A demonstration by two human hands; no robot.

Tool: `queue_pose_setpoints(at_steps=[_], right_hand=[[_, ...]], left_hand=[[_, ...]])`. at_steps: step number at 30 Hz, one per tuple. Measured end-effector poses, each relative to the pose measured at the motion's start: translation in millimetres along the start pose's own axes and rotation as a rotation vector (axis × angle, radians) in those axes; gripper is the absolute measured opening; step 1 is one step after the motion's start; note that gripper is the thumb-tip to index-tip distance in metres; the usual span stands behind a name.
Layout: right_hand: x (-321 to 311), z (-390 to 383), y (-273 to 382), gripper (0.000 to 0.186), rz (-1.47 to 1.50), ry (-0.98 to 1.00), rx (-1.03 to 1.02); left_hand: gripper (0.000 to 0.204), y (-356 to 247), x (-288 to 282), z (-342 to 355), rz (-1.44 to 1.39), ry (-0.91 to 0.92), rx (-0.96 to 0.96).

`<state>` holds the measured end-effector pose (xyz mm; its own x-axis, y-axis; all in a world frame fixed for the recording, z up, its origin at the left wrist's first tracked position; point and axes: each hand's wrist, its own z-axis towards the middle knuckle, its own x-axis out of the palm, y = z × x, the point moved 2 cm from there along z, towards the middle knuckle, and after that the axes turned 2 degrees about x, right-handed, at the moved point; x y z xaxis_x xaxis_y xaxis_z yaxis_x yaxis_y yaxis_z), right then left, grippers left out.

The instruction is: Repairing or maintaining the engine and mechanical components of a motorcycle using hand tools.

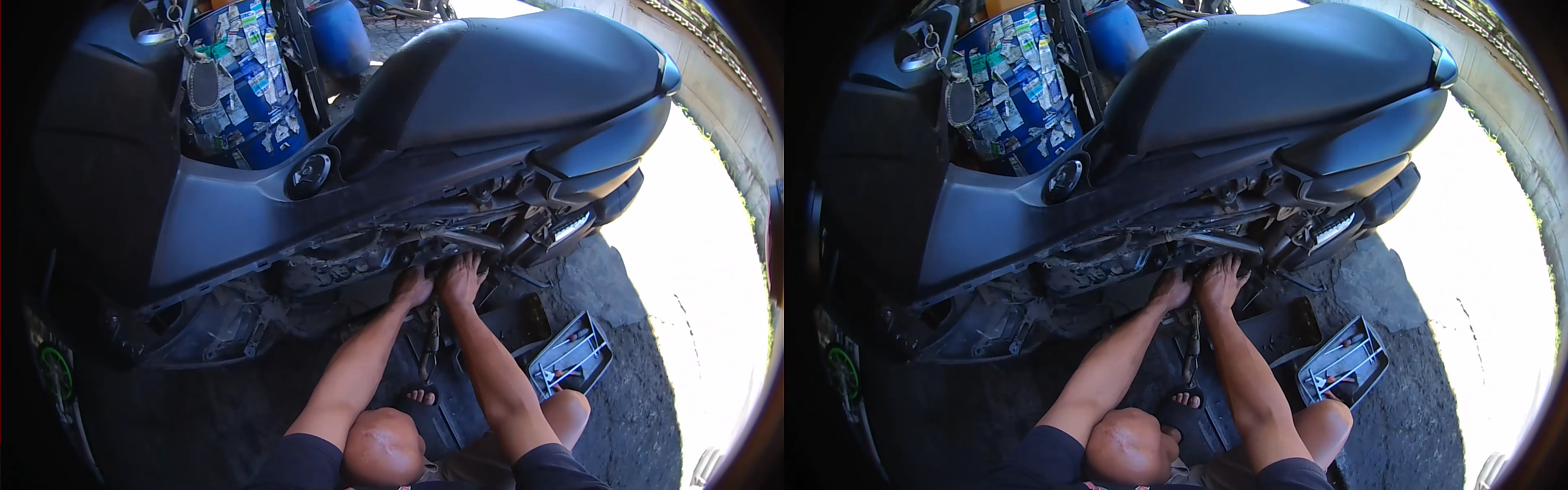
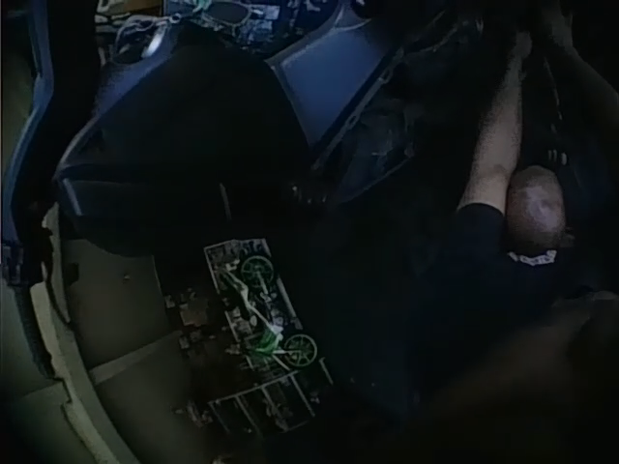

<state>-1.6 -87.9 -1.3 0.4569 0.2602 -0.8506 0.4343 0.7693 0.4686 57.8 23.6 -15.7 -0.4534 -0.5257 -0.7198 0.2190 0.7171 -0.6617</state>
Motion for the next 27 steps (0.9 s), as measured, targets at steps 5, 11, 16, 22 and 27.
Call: queue_pose_setpoints(at_steps=[5, 11, 16, 22, 27], right_hand=[[-7, -8, -2, 0.047, -0.007, 0.09, -0.024], [4, -10, -4, 0.044, 0.005, -0.003, -0.016], [-1, -7, -5, 0.046, 0.072, 0.039, -0.007], [-12, -3, 0, 0.044, 0.061, 0.091, -0.022], [-9, -7, 3, 0.046, 0.02, 0.105, 0.002]], left_hand=[[0.046, -2, -2, -8, 0.001, -0.016, 0.024], [0.045, 5, 5, -8, -0.002, -0.074, 0.092], [0.044, -3, 2, -7, -0.04, -0.053, 0.075], [0.045, 4, 6, -1, -0.054, -0.118, 0.142], [0.046, 19, 15, 7, -0.051, -0.119, 0.138]])
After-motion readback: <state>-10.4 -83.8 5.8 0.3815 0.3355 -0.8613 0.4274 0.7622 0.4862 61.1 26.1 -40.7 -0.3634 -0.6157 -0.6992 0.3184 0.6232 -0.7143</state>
